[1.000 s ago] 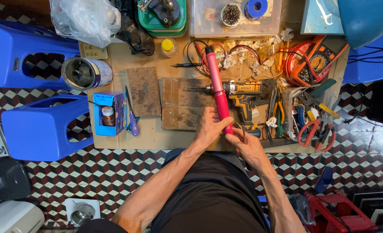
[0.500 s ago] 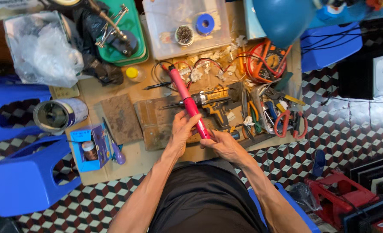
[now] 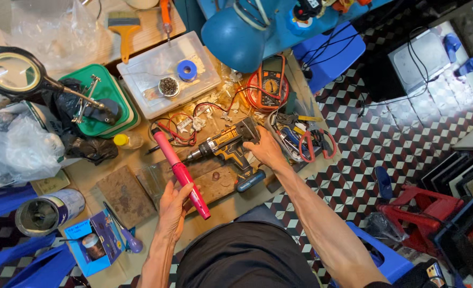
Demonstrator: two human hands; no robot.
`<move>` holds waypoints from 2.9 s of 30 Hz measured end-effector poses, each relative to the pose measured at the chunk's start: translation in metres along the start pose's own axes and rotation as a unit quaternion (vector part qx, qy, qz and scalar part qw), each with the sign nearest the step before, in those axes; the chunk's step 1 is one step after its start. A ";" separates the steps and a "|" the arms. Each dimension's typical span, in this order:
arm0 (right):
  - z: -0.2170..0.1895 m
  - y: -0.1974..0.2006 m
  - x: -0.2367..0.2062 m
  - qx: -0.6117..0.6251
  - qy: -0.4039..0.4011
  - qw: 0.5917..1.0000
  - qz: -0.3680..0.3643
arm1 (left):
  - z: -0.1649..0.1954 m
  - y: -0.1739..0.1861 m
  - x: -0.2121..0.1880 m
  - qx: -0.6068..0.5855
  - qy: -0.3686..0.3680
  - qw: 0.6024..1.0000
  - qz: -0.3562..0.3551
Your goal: The person retrieves a pink hair styler and a cordless drill from a cluttered workbench. They attempt to use the drill on the styler, then switch to a screwdriver to remove a screw from the styler's body. After removing the screw, they open the styler's casing and wipe the inside with a cloth.
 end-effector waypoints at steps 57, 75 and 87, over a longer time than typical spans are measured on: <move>0.147 0.104 -0.021 -0.068 0.176 0.982 0.014 | -0.087 -0.109 -0.002 -0.290 -0.026 0.953 0.086; 0.229 0.140 0.011 -0.158 -0.007 0.987 0.000 | -0.097 -0.105 0.005 -0.241 -0.031 0.965 0.100; 0.159 0.149 -0.051 -0.054 0.123 0.991 -0.001 | -0.112 -0.097 0.000 -0.260 -0.015 0.956 0.131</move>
Point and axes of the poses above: each hand's wrist, its own x-axis towards the middle knuckle, its own y-axis out of the back of the hand, z = x × y, the point moved 3 cm from there along x, towards the middle knuckle, and after that the axes turned 5 degrees about y, right-handed, at the moved point
